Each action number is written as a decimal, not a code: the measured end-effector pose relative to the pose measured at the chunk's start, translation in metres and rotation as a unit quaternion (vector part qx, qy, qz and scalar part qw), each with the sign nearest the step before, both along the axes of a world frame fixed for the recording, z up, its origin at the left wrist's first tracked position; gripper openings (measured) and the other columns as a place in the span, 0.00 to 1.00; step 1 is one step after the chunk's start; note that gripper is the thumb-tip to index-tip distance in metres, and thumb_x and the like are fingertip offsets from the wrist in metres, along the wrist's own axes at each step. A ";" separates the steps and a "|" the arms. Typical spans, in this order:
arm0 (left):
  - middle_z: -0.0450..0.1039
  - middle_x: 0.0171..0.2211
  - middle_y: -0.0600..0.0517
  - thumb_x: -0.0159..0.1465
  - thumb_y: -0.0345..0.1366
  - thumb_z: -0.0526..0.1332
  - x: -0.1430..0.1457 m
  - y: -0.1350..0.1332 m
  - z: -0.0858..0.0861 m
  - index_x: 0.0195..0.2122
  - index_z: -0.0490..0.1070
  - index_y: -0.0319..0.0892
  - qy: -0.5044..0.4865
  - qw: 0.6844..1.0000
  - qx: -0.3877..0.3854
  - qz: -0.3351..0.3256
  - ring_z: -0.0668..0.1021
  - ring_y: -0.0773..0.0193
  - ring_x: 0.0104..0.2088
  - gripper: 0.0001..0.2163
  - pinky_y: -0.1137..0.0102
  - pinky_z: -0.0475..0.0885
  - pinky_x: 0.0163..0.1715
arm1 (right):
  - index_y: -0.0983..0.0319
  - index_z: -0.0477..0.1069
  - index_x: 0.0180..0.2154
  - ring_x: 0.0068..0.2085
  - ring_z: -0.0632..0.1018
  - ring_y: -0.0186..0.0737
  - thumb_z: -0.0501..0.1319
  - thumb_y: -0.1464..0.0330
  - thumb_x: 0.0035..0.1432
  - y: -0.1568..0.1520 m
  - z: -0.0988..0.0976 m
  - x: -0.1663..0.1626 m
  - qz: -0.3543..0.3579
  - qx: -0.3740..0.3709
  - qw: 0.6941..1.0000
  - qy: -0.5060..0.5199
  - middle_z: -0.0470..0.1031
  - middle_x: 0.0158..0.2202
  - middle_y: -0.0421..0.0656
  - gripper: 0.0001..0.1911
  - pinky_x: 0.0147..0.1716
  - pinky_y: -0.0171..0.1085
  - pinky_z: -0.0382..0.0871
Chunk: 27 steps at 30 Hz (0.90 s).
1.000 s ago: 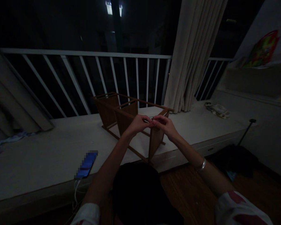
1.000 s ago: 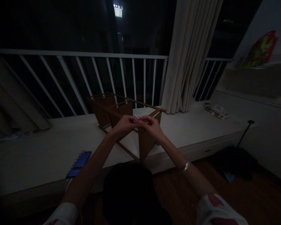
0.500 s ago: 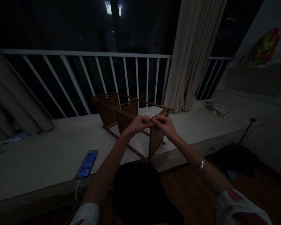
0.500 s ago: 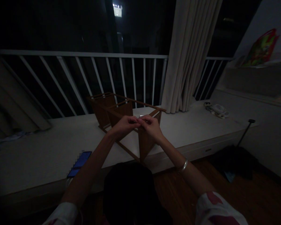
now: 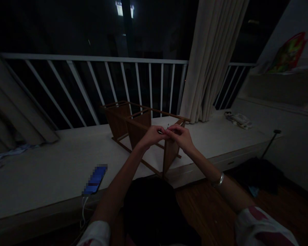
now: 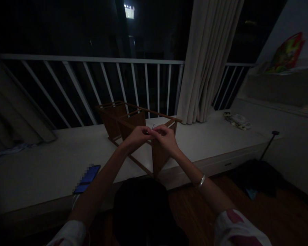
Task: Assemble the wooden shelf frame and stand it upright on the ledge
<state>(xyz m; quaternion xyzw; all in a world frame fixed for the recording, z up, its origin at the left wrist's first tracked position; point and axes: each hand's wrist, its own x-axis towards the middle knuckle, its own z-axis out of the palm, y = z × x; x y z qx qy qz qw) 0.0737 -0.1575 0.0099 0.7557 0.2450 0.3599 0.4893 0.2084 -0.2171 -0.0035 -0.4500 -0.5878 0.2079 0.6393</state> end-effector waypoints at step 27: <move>0.71 0.27 0.50 0.50 0.39 0.61 -0.004 0.005 -0.001 0.27 0.73 0.35 0.009 0.997 0.066 -0.039 0.71 0.67 0.29 0.11 0.72 0.65 0.31 | 0.62 0.71 0.30 0.35 0.72 0.36 0.59 0.59 0.48 0.004 -0.005 0.001 -0.005 0.008 1.000 -0.024 0.71 0.32 0.43 0.13 0.34 0.36 0.66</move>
